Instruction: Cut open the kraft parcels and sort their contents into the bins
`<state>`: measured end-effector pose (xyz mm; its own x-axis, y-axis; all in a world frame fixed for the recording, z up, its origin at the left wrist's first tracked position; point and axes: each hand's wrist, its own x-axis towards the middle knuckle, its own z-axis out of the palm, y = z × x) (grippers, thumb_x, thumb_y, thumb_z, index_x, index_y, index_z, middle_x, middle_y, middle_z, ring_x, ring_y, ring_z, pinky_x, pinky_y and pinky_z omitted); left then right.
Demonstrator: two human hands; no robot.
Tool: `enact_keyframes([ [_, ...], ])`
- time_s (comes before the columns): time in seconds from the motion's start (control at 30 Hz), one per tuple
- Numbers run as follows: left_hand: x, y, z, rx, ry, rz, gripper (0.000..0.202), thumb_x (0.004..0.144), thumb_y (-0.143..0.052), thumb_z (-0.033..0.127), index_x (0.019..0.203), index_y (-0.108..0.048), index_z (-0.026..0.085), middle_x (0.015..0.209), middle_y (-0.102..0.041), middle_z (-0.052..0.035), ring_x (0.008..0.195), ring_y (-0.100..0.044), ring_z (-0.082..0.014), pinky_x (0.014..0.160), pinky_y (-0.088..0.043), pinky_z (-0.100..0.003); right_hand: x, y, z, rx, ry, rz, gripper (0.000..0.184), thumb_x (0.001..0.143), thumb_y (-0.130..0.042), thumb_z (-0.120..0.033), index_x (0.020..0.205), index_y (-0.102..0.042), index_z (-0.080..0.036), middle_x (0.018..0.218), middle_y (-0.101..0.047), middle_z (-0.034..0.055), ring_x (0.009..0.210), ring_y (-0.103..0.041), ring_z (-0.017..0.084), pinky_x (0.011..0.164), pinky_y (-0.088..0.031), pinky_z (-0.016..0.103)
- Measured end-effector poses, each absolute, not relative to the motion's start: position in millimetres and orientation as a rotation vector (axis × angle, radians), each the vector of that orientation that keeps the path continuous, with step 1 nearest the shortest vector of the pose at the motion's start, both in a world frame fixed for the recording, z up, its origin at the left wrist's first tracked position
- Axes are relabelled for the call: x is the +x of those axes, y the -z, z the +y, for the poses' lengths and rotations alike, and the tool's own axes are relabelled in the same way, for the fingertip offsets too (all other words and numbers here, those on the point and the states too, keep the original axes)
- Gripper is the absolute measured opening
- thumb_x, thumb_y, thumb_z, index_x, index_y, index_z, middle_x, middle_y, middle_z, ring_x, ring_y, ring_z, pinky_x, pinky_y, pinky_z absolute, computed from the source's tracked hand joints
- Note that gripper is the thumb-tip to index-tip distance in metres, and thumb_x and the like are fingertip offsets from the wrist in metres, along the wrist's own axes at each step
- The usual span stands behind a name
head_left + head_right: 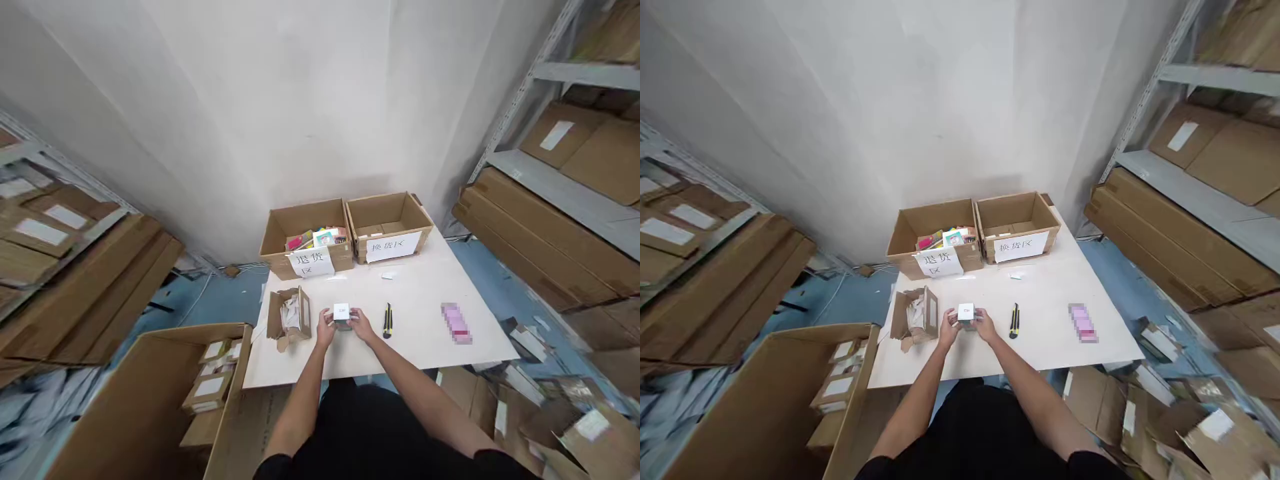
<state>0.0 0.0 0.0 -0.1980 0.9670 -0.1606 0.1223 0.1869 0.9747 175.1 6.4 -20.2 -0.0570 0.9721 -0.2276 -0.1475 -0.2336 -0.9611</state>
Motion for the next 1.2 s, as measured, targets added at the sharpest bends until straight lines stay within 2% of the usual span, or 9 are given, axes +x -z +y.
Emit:
enact_keyframes([
  [0.13,10.4,-1.9,15.7,1.095,-1.144,1.527,0.049,0.059,-0.079,0.014,0.105,-0.062,0.02,0.101,-0.078,-0.0063,0.101,-0.075,-0.0254,0.098,-0.057,-0.046,170.1,14.4,17.1,-1.269,-1.42,-1.046,0.036,0.065,-0.07,-0.032,0.099,-0.061,-0.023,0.109,-0.073,0.0075,0.097,-0.071,0.026,0.094,-0.055,0.045],
  [0.23,15.8,-19.7,36.3,1.151,-1.165,1.5,0.049,0.066,-0.082,0.02,0.111,-0.064,0.021,0.106,-0.078,-0.0076,0.102,-0.075,-0.025,0.1,-0.056,-0.047,174.8,-6.0,39.2,-1.252,-1.353,-1.102,0.035,0.068,-0.066,-0.033,0.101,-0.063,-0.023,0.11,-0.074,0.0077,0.099,-0.07,0.026,0.093,-0.056,0.043],
  [0.43,32.0,-115.0,121.6,1.311,-1.345,1.332,0.049,0.076,-0.081,0.03,0.121,-0.064,0.021,0.118,-0.076,-0.0116,0.106,-0.073,-0.0246,0.101,-0.056,-0.045,200.1,-101.1,127.6,-1.194,-1.135,-1.236,0.045,0.076,-0.067,-0.037,0.119,-0.067,-0.022,0.128,-0.07,0.0096,0.105,-0.068,0.024,0.098,-0.054,0.042],
  [0.6,45.1,-198.9,202.6,1.394,-1.479,1.149,0.051,0.077,-0.083,0.033,0.123,-0.065,0.021,0.123,-0.074,-0.0124,0.114,-0.07,-0.0261,0.103,-0.054,-0.045,220.2,-191.0,203.1,-1.08,-1.016,-1.31,0.048,0.08,-0.072,-0.038,0.127,-0.069,-0.027,0.128,-0.07,0.0061,0.107,-0.066,0.023,0.098,-0.054,0.04],
  [0.73,60.2,-234.0,260.6,1.445,-1.489,1.038,0.051,0.077,-0.082,0.03,0.124,-0.064,0.021,0.124,-0.073,-0.012,0.114,-0.069,-0.0261,0.103,-0.055,-0.045,234.4,-233.3,247.6,-1.068,-0.902,-1.331,0.047,0.084,-0.07,-0.038,0.13,-0.068,-0.027,0.128,-0.07,0.0068,0.109,-0.065,0.024,0.099,-0.054,0.041],
  [0.87,84.0,-241.5,320.3,1.448,-1.491,0.931,0.052,0.075,-0.082,0.024,0.124,-0.061,0.021,0.123,-0.073,-0.0117,0.115,-0.069,-0.0253,0.104,-0.055,-0.044,247.3,-248.4,293.0,-1.043,-0.831,-1.302,0.052,0.083,-0.068,-0.033,0.134,-0.064,-0.026,0.128,-0.072,0.0075,0.115,-0.064,0.025,0.105,-0.051,0.043],
  [0.97,99.0,-229.0,356.8,1.422,-1.445,0.884,0.054,0.077,-0.077,0.019,0.128,-0.058,0.022,0.128,-0.071,-0.0116,0.12,-0.067,-0.0239,0.106,-0.053,-0.044,252.9,-242.2,325.8,-1.035,-0.876,-1.259,0.057,0.079,-0.065,-0.028,0.136,-0.063,-0.025,0.131,-0.071,0.008,0.122,-0.062,0.026,0.11,-0.047,0.044],
  [1.1,106.6,-196.6,381.4,1.314,-1.284,0.834,0.066,0.078,-0.071,0.014,0.141,-0.053,0.023,0.144,-0.063,-0.0141,0.133,-0.061,-0.0238,0.116,-0.046,-0.046,257.0,-215.1,352.3,-1.086,-1.082,-1.193,0.068,0.072,-0.061,-0.022,0.14,-0.061,-0.026,0.137,-0.069,0.0067,0.13,-0.059,0.025,0.116,-0.042,0.044],
  [1.2,105.1,-176.3,385.7,1.198,-1.101,0.81,0.076,0.079,-0.073,0.017,0.15,-0.048,0.024,0.156,-0.054,-0.0145,0.144,-0.052,-0.0259,0.12,-0.041,-0.047,260.9,-195.0,357.7,-1.222,-1.204,-1.132,0.071,0.069,-0.062,-0.022,0.14,-0.062,-0.027,0.143,-0.066,0.0052,0.135,-0.055,0.027,0.119,-0.039,0.045],
])
